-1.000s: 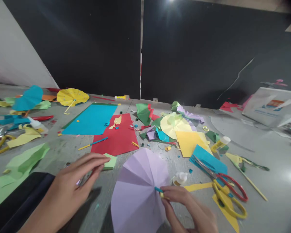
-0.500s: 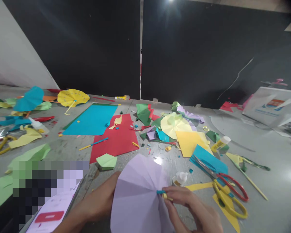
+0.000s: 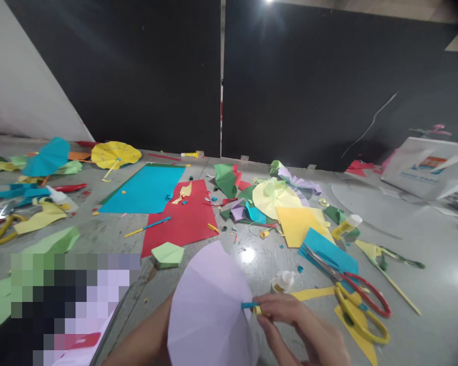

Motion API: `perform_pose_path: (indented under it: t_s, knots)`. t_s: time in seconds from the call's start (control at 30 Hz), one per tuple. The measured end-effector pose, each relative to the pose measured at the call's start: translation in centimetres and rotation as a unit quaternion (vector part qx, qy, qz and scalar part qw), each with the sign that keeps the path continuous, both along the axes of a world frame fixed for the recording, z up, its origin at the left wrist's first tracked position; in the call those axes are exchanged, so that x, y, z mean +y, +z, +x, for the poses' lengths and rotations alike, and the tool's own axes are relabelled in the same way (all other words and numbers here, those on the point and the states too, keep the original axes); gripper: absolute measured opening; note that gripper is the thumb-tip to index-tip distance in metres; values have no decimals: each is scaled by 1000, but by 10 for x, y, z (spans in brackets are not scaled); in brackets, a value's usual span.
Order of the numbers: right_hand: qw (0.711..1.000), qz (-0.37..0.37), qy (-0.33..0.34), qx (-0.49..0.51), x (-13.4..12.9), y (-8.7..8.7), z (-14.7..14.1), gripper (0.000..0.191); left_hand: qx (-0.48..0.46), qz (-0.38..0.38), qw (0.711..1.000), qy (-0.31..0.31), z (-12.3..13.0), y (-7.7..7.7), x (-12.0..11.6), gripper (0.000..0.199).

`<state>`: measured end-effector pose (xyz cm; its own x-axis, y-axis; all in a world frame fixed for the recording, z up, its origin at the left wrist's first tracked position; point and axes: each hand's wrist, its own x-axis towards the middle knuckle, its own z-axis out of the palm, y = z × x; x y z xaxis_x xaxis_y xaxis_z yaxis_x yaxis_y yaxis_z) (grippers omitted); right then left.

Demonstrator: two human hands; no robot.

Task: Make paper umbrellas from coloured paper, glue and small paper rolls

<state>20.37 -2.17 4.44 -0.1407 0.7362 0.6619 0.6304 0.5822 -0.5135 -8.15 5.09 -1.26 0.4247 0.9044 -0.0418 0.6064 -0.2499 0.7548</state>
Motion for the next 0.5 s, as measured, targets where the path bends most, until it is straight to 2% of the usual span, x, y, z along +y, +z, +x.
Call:
perform_pose_path:
  t_s: [0.1,0.23,0.37,0.5]
  knots:
    - [1000,-15,1,-7,1,4,7,29,-10,-31,999,-10,0,14,0,72]
    - [999,-46,14,3,3,7,11,27,-49,-25,998,-18,5,32,1,71]
    - [999,-43,24,15,4,5,9,28,-61,-18,997,-45,4,32,1,68]
    - [998,-52,24,12,5,5,8,26,-18,-1,998,-53,3,33,-2,67]
